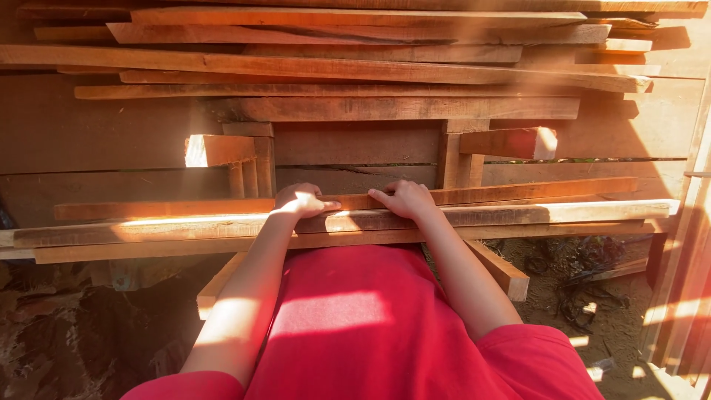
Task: Sorting and organizing wooden planks in a lumber stack.
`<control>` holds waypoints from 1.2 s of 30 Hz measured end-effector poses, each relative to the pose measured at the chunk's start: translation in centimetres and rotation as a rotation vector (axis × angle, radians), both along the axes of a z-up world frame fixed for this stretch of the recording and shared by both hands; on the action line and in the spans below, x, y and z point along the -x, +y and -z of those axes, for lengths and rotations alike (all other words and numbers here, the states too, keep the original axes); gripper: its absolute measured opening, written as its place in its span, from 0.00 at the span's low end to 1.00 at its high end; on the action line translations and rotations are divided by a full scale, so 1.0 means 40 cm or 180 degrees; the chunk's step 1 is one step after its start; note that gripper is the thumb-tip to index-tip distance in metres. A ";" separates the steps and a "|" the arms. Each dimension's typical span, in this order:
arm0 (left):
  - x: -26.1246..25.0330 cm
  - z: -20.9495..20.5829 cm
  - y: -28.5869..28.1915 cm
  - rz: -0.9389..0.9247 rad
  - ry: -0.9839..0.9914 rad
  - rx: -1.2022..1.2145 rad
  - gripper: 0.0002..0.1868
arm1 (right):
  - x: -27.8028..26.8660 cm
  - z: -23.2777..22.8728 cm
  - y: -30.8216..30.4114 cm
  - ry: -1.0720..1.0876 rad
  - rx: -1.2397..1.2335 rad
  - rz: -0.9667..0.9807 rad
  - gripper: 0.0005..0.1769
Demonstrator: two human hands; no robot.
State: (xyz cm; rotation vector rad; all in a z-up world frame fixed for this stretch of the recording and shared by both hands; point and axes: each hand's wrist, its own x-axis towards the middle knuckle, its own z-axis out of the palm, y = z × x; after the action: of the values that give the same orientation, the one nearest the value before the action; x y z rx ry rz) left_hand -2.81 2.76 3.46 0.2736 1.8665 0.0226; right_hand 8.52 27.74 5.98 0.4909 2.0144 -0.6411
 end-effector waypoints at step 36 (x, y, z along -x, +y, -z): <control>0.018 0.183 0.020 -0.0126 0.0449 -0.0665 0.17 | 0.078 0.039 0.009 0.0878 -0.0246 0.0153 0.24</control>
State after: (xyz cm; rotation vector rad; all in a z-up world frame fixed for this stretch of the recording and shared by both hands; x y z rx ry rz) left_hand -3.54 3.55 -3.85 0.3906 2.0120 0.2318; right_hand 5.40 28.08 4.43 0.5208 2.3001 -0.6928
